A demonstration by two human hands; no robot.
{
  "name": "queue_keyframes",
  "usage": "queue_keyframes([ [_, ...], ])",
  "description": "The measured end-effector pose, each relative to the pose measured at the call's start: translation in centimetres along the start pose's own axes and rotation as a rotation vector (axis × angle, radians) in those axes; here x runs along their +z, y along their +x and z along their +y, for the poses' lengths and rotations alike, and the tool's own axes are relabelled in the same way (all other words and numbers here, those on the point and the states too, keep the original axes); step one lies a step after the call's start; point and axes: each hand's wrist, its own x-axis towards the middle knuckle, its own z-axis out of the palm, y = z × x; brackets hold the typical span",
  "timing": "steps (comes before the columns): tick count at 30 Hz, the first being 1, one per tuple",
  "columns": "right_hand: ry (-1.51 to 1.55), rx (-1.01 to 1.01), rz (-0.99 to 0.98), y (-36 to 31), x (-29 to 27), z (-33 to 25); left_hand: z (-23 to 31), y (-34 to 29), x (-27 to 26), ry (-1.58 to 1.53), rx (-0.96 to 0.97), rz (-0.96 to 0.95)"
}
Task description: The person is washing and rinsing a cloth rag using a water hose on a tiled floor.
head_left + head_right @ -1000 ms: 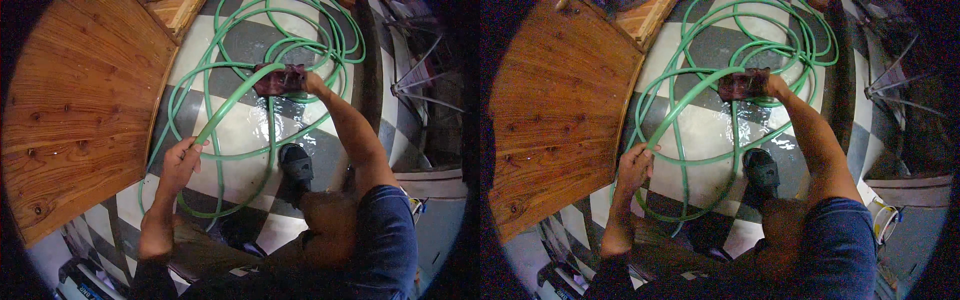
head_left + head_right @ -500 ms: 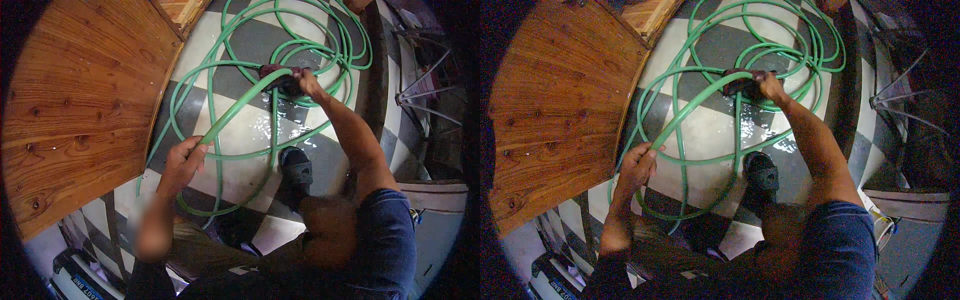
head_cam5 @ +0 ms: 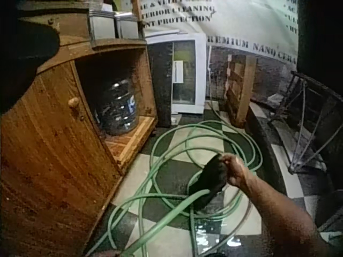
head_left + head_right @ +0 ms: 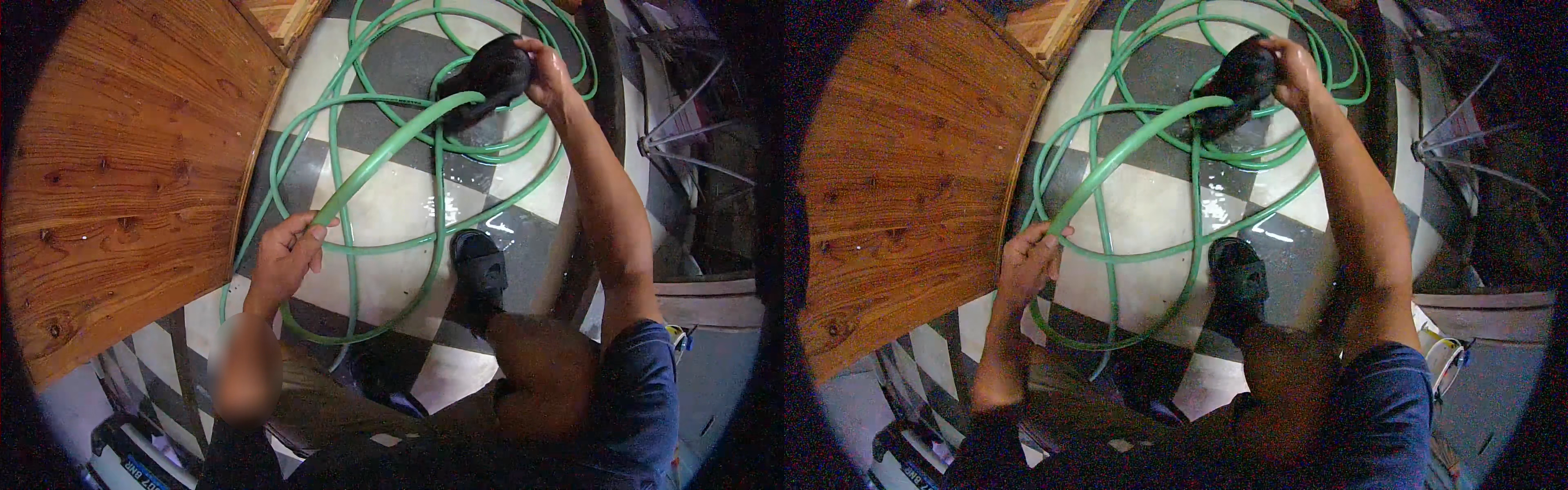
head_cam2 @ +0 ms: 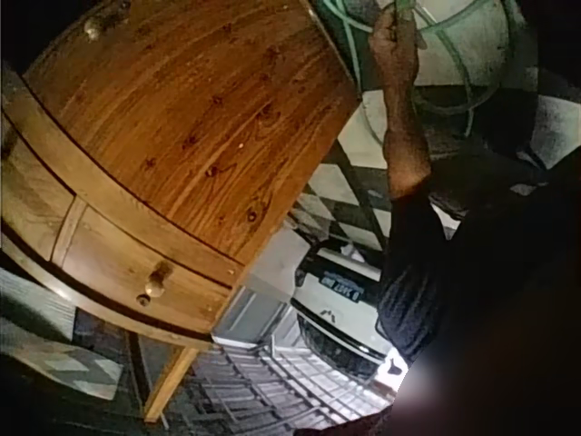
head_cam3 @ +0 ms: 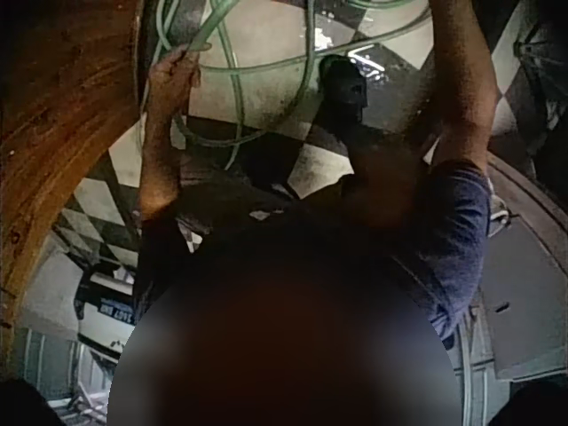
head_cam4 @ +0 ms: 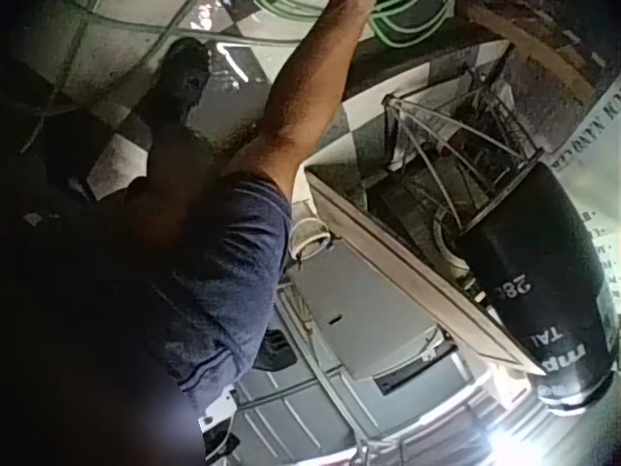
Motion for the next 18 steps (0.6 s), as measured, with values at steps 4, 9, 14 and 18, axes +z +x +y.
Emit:
queue_keyframes([
  [4, -1.174, -0.503, -0.098, 5.6, -23.6, 5.1, 1.4, 1.1, 0.6, 0.003, 0.114, -0.075],
  [9, -1.654, -0.300, -0.143, -3.5, -18.6, 9.7, 0.6, -0.3, -0.4, 0.060, 0.075, -0.013],
  [14, -2.202, -0.521, -0.307, -5.8, -13.6, 11.4, 0.7, -0.2, -0.2, 0.017, 0.078, -0.036],
  [18, -2.259, -0.246, -0.192, -5.4, -10.5, 12.6, 0.3, 0.2, 0.0, 0.032, 0.106, -0.062],
])
